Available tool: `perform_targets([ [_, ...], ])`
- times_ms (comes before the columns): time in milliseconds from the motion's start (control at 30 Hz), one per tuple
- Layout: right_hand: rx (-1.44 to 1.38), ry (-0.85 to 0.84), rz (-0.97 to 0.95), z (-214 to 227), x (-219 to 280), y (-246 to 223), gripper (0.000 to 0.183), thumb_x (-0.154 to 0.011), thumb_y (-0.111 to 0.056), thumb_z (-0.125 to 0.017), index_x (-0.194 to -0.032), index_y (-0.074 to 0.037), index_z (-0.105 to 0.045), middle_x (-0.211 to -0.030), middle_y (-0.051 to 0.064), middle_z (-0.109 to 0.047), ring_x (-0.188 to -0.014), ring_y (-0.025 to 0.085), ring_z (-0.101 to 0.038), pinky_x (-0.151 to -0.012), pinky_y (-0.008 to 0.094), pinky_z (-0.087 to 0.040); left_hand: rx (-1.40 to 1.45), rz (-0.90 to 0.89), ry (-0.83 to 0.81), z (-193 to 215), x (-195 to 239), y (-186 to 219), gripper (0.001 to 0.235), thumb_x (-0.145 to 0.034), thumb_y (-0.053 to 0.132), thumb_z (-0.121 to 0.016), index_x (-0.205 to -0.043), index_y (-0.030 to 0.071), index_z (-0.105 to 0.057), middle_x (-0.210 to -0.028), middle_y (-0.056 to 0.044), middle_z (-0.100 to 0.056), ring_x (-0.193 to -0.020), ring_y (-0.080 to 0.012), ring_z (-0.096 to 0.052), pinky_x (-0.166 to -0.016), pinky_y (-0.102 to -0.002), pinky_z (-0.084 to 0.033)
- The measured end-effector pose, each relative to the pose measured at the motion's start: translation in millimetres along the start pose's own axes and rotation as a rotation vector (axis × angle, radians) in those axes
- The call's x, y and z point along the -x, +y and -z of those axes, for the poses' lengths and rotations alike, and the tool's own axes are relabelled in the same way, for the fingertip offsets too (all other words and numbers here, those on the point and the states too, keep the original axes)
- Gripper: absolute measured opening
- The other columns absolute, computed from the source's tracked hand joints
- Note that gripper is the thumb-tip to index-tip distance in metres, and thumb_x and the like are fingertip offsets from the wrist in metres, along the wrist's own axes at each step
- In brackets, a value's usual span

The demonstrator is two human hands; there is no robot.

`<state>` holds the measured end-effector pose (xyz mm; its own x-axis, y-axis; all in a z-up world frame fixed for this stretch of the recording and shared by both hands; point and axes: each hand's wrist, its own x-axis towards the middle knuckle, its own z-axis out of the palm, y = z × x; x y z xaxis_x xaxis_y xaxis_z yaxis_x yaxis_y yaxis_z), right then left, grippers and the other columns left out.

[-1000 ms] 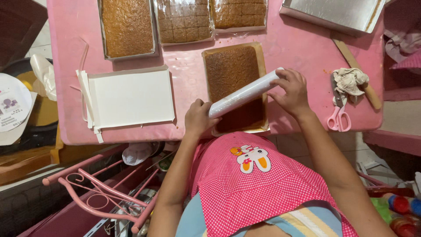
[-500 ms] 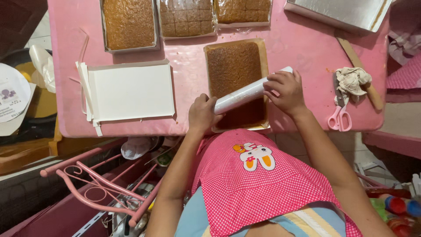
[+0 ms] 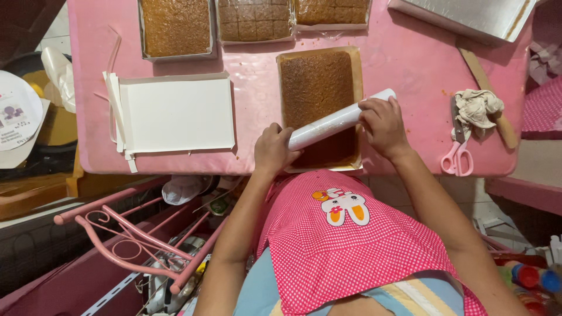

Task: The person wraps a rectangular cake in a metal tray with plastic wrap. They unroll the wrap, cover the cake, cut the wrap with scissors, and fold the edges to secure it. The wrapped cake is then placed with other wrapped cakes on the table.

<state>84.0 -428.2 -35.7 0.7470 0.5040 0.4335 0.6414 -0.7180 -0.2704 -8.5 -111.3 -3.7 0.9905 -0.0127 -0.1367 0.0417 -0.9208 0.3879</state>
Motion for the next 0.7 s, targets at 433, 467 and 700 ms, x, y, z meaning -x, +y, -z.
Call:
perform_targets([
  [433, -0.106, -0.086, 0.002, 4, 10, 2, 0.051, -0.088, -0.055, -0.075, -0.127, -0.023, -0.068, -0.119, 0.002, -0.071, -0.118, 0.026, -0.064, -0.117, 0.054, -0.025, -0.021, -0.051, -0.007, -6, -2, 12, 0.063, -0.059, 0.043, -0.089, -0.116, 0.024, -0.069, -0.101, -0.006, -0.055, -0.095, -0.0311, -0.065, -0.08, -0.044, -0.058],
  [467, -0.052, -0.092, 0.011, -4, 11, 3, 0.058, -0.086, -0.056, -0.075, -0.134, -0.024, -0.069, -0.113, 0.004, -0.072, -0.111, 0.026, -0.066, -0.117, 0.058, -0.024, -0.022, -0.061, -0.009, -6, -3, 12, 0.065, -0.059, 0.042, -0.09, -0.118, 0.024, -0.069, -0.102, -0.007, -0.055, -0.096, -0.0313, -0.064, -0.081, -0.044, -0.058],
  [700, 0.002, -0.043, 0.029, -13, 6, -12, 0.009, -0.094, -0.038, -0.077, -0.098, -0.03, -0.078, -0.083, -0.005, -0.066, -0.094, 0.019, -0.064, -0.12, 0.058, -0.028, -0.064, -0.084, 0.04, -11, -9, 11, 0.068, -0.055, 0.043, -0.093, -0.116, 0.023, -0.069, -0.1, -0.006, -0.054, -0.094, -0.0302, -0.063, -0.078, -0.042, -0.056],
])
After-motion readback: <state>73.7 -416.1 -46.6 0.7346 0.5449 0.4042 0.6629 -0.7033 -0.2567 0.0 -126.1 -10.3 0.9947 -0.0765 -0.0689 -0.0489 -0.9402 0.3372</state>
